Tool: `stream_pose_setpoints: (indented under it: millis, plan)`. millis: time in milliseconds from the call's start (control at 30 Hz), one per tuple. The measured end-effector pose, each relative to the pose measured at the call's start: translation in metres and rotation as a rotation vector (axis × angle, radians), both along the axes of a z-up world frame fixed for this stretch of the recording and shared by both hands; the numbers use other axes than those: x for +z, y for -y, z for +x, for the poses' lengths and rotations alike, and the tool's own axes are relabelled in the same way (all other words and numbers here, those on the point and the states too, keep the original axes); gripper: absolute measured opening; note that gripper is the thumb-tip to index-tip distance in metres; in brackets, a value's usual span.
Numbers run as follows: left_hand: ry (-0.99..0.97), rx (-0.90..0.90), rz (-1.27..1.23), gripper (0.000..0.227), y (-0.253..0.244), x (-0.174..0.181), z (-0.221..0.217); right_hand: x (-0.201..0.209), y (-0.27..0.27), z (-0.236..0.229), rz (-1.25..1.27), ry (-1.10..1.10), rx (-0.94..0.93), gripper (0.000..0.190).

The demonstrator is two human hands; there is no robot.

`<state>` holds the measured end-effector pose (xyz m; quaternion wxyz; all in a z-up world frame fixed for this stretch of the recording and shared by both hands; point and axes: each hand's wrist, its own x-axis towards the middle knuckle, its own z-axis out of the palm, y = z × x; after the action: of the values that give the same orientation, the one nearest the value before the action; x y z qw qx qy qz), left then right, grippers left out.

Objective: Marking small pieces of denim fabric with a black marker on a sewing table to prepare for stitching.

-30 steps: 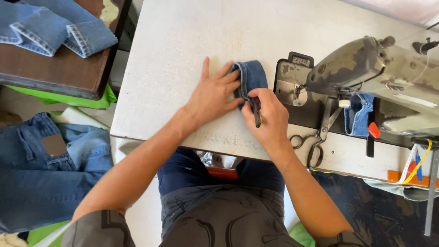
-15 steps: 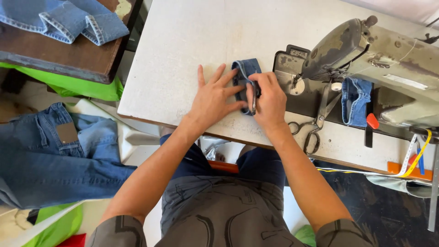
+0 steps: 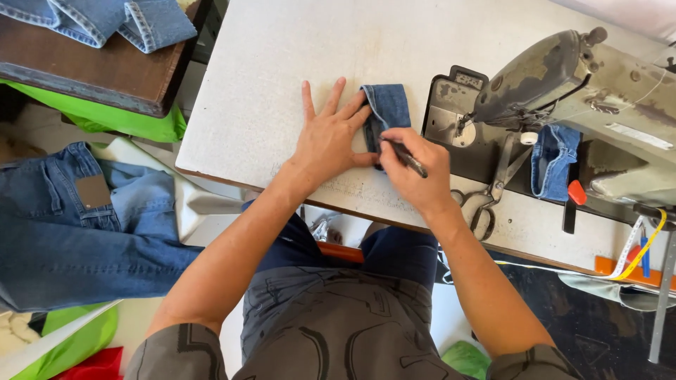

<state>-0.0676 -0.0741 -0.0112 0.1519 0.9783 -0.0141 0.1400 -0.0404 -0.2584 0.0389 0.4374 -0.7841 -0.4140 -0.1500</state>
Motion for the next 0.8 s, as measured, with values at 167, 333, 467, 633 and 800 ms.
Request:
stream_pose_setpoints:
  millis: [167, 333, 467, 633, 800]
  plan:
    - [-0.03, 0.004, 0.01, 0.098, 0.001, 0.009, -0.003, -0.001, -0.005, 0.011, 0.091, -0.122, -0.026, 0.009]
    - [-0.04, 0.006, 0.038, 0.101, 0.002, 0.007, -0.004, -0.001, -0.011, 0.015, 0.116, -0.135, -0.015, 0.01]
    - [-0.034, 0.004, 0.04, 0.102, 0.002, 0.004, -0.002, -0.001, -0.013, 0.018, 0.12, -0.147, 0.032, 0.011]
    - [-0.026, 0.007, 0.043, 0.1, 0.0, 0.001, -0.003, 0.01, -0.014, 0.015, 0.109, -0.161, 0.086, 0.012]
    - [0.165, -0.053, 0.107, 0.091, -0.004, -0.005, -0.003, 0.026, -0.007, 0.006, -0.073, -0.231, 0.096, 0.014]
